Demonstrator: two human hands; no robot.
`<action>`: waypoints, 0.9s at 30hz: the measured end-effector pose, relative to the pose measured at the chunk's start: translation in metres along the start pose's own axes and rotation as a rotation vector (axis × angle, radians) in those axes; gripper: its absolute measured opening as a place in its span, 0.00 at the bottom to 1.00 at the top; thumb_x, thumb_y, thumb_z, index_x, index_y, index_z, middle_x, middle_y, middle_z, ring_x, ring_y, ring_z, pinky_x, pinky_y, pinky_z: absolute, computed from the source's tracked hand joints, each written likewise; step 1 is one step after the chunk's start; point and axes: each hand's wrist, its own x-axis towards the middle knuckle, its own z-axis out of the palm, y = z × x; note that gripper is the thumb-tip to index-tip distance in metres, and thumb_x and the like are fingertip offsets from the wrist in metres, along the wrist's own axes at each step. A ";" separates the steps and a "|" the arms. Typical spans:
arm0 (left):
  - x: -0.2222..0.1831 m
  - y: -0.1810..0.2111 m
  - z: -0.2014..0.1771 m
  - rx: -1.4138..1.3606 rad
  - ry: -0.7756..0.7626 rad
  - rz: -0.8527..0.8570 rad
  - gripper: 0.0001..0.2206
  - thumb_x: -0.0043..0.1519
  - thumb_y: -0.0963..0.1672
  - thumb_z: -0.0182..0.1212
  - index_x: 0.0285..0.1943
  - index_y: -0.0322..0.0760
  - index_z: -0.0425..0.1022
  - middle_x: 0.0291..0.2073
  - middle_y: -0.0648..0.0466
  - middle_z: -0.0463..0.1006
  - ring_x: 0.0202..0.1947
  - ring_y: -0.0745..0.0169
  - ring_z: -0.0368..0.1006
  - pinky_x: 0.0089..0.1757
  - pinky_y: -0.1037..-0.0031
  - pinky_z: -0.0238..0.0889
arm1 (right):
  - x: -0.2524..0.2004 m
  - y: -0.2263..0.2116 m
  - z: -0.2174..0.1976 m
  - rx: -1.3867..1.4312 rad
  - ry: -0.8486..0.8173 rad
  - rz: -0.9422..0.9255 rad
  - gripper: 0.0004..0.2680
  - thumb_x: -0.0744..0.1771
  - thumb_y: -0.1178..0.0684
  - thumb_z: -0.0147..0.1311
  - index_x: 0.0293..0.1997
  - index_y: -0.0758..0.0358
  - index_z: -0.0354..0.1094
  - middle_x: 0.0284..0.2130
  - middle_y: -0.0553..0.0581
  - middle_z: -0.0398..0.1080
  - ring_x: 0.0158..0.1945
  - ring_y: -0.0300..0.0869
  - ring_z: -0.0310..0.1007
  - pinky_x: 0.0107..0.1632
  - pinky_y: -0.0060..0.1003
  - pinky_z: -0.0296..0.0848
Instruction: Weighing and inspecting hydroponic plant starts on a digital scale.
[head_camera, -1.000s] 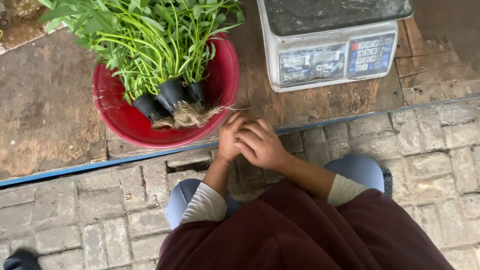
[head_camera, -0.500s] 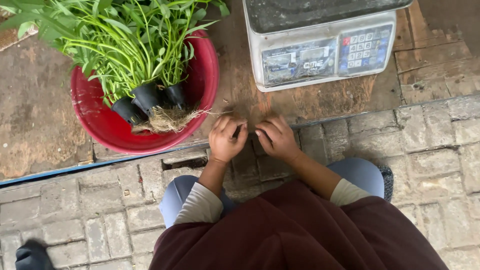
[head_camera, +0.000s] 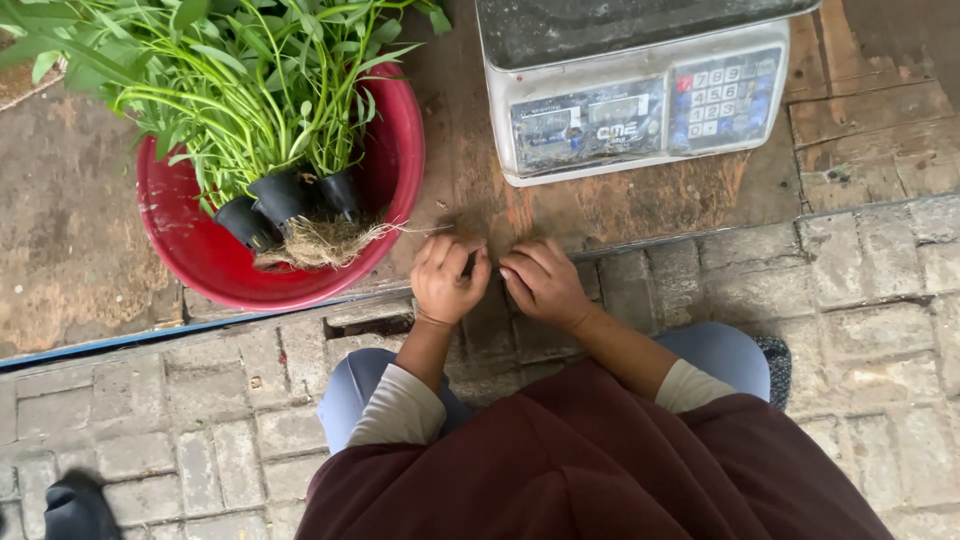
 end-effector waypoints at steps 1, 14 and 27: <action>0.000 0.001 0.000 0.008 0.003 -0.003 0.05 0.56 0.41 0.68 0.39 0.43 0.78 0.34 0.57 0.76 0.36 0.55 0.74 0.40 0.67 0.69 | 0.000 0.000 0.000 -0.004 -0.001 -0.002 0.06 0.67 0.58 0.60 0.45 0.66 0.73 0.43 0.60 0.71 0.46 0.53 0.72 0.50 0.44 0.72; -0.002 -0.001 0.001 -0.002 0.006 0.014 0.05 0.56 0.41 0.68 0.39 0.43 0.78 0.35 0.56 0.77 0.36 0.55 0.74 0.40 0.67 0.69 | -0.004 0.003 0.004 -0.024 -0.004 -0.006 0.05 0.67 0.57 0.60 0.45 0.66 0.73 0.43 0.60 0.71 0.46 0.52 0.72 0.50 0.44 0.72; -0.001 -0.001 0.001 0.022 0.007 0.032 0.06 0.56 0.41 0.68 0.39 0.43 0.78 0.35 0.56 0.76 0.36 0.54 0.74 0.39 0.66 0.69 | -0.003 0.002 0.004 -0.037 0.002 -0.017 0.05 0.67 0.58 0.60 0.45 0.66 0.73 0.43 0.60 0.71 0.47 0.52 0.71 0.52 0.44 0.73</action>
